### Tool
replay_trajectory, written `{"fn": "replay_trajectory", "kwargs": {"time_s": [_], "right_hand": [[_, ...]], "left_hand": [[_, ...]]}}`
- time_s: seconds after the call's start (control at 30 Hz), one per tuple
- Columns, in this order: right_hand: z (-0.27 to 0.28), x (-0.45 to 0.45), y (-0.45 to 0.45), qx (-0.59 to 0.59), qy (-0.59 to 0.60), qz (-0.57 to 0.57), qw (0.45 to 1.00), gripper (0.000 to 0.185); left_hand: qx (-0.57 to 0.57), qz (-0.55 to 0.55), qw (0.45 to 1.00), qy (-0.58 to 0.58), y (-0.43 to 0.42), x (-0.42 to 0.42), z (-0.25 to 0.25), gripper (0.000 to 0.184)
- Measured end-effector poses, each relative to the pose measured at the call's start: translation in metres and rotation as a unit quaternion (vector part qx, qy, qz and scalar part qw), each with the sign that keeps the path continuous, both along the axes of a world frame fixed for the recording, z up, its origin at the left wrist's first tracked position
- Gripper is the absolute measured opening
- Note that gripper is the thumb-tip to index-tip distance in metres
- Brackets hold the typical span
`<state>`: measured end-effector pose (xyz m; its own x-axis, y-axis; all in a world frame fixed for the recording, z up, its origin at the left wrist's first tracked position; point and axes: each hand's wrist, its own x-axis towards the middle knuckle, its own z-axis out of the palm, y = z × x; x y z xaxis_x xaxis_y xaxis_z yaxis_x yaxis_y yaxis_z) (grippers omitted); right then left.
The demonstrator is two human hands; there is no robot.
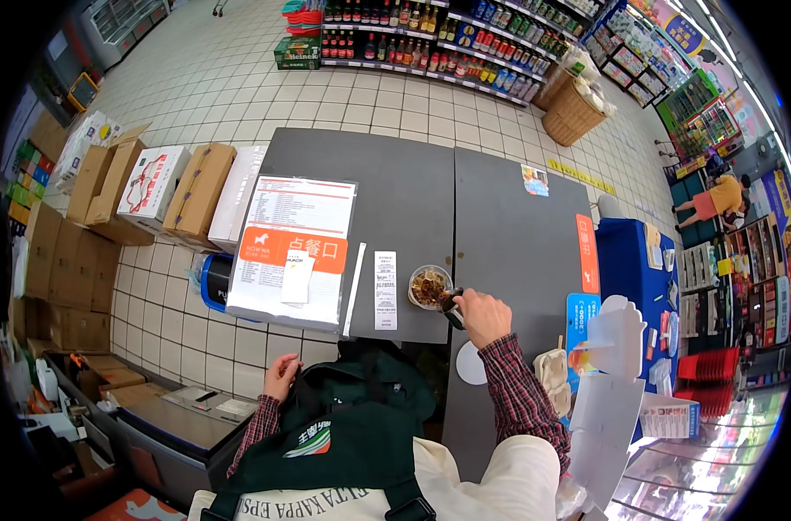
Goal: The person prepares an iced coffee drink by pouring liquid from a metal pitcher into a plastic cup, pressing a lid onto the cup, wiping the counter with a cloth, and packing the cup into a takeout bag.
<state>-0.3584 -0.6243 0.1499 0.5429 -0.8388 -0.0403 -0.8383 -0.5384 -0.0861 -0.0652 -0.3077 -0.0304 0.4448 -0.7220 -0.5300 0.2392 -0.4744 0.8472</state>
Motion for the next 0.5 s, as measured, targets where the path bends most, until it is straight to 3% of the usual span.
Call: {"fn": "replay_trajectory", "kwargs": {"time_s": [0.5], "right_hand": [[0.005, 0.019, -0.015, -0.002, 0.082, 0.047, 0.996, 0.037]], "left_hand": [[-0.012, 0.026, 1.000, 0.012, 0.005, -0.005, -0.006, 0.030]]}}
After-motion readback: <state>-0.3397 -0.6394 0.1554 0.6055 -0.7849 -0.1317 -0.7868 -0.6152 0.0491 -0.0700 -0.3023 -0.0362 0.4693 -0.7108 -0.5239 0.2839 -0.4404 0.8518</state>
